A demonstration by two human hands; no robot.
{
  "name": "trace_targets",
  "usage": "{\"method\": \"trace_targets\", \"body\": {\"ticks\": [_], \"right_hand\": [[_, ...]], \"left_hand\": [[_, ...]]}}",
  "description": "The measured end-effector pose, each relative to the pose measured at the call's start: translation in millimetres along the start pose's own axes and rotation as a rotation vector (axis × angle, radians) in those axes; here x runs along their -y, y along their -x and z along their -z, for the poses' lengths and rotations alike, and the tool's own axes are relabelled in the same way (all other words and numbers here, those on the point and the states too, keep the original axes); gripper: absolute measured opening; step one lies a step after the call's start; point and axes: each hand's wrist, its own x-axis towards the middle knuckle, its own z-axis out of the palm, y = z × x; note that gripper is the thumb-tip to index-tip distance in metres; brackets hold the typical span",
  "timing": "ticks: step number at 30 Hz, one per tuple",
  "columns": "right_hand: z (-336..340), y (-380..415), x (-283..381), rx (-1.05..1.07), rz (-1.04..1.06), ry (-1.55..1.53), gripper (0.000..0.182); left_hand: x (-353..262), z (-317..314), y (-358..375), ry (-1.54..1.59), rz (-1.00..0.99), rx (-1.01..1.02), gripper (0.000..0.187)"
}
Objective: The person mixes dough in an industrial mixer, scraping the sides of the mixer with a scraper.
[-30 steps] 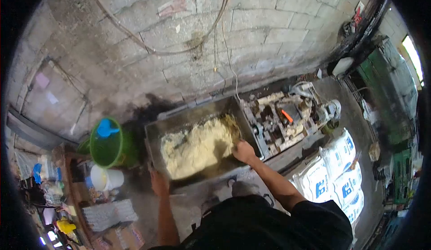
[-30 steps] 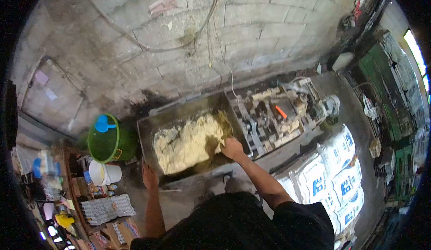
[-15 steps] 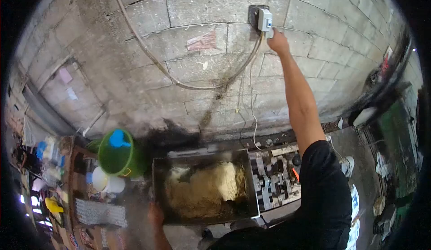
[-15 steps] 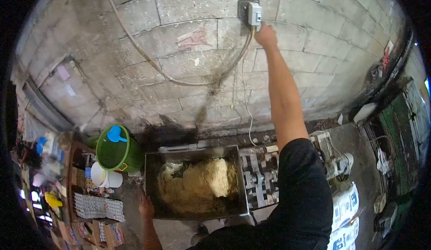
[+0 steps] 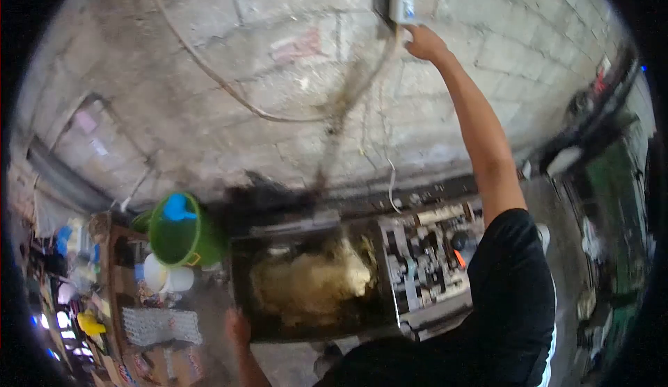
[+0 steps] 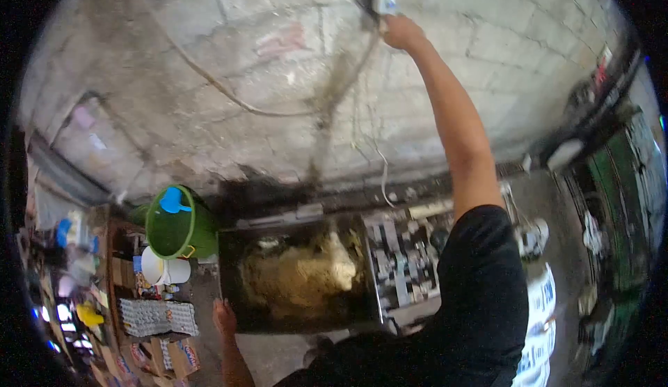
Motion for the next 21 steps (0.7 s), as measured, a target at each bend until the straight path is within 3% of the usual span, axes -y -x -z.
{"method": "trace_targets", "body": {"ticks": [1,2,4,5,8,9,10,11,12,14,17,20,21], "right_hand": [[-4.7,17.9,-3.3,-0.057,0.229,-0.127,0.051],[9.1,49.5,12.7,0.146,0.201,-0.283,0.05],[29.9,119.0,36.5,0.578,0.176,-0.586,0.046],[41.1,154.8,44.9,0.741,0.306,-0.649,0.041],[55.3,254.4,52.4,1.276,0.209,-0.698,0.046],[67.9,282.4,56.4,1.339,0.146,-0.596,0.042],[52.7,309.8,44.8,1.439,0.232,-0.696,0.039],[53.8,338.3,41.8,1.48,0.099,-0.719,0.034],[55.0,355.1,42.5,1.522,0.158,-0.674,0.03],[66.7,387.0,50.4,1.309,-0.179,-0.736,0.026],[71.6,412.4,48.2,0.835,-0.054,-0.607,0.022],[84.8,421.0,41.7,0.632,-0.105,-0.486,0.022],[92.2,422.4,33.9,0.594,-0.195,-0.542,0.022]], "left_hand": [[-7.1,12.7,-5.6,0.015,0.004,0.089,0.027],[-9.0,18.0,-4.1,0.028,0.01,0.18,0.027],[8.6,-4.8,-0.4,0.03,0.015,0.104,0.028],[15.7,-14.9,-0.7,0.036,0.022,0.055,0.029],[26.8,-19.5,-1.1,0.069,-0.032,0.091,0.032],[23.8,-18.3,-0.4,0.026,-0.037,0.098,0.032],[18.9,-16.4,-1.3,-0.017,-0.041,0.1,0.032],[14.1,-13.5,-2.3,-0.061,-0.042,0.101,0.032],[8.9,-10.0,-3.8,-0.105,-0.043,0.098,0.032],[4.4,-5.2,-0.3,-0.196,-0.039,0.092,0.033],[31.9,-29.1,-4.7,-0.016,0.123,0.2,0.034],[45.7,-38.4,0.9,-0.057,-0.058,0.071,0.037],[38.7,-28.1,-1.8,-0.068,-0.015,0.114,0.037]]}}
